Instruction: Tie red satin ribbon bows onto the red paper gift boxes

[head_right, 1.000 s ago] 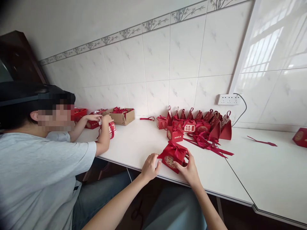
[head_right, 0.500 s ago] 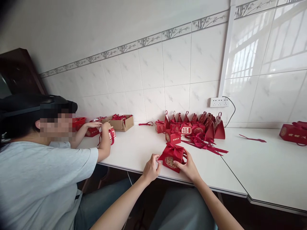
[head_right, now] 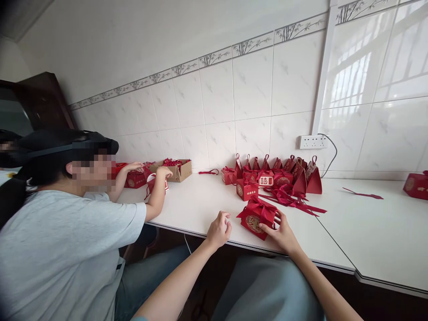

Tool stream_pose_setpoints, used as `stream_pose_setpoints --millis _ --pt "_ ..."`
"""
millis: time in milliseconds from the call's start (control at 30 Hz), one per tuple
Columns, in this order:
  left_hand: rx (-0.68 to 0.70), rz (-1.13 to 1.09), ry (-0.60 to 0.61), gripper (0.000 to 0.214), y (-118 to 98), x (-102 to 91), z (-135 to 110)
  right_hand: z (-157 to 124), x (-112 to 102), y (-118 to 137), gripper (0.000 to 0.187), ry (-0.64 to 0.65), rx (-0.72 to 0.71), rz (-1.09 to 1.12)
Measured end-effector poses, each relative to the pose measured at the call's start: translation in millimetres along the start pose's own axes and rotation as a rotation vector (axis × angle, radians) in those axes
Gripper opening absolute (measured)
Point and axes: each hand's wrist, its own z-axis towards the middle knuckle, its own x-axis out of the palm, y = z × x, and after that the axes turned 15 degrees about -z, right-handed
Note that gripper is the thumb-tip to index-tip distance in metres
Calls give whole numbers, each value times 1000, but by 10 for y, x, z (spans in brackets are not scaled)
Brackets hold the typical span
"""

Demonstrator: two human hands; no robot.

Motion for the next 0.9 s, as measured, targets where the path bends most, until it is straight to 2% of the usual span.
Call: stream_pose_setpoints --millis 200,367,733,900 --pt "23 11 -2 23 33 12 -3 12 -58 -72 79 -74 154 -38" --pt "10 16 -12 24 25 30 -17 14 -62 -45 84 -86 196 -70" --pt "-121 33 -8 25 -51 38 15 -6 -73 -6 93 -80 211 -90" --pt "-82 33 -16 22 -62 20 8 -63 -65 43 95 -57 135 -145"
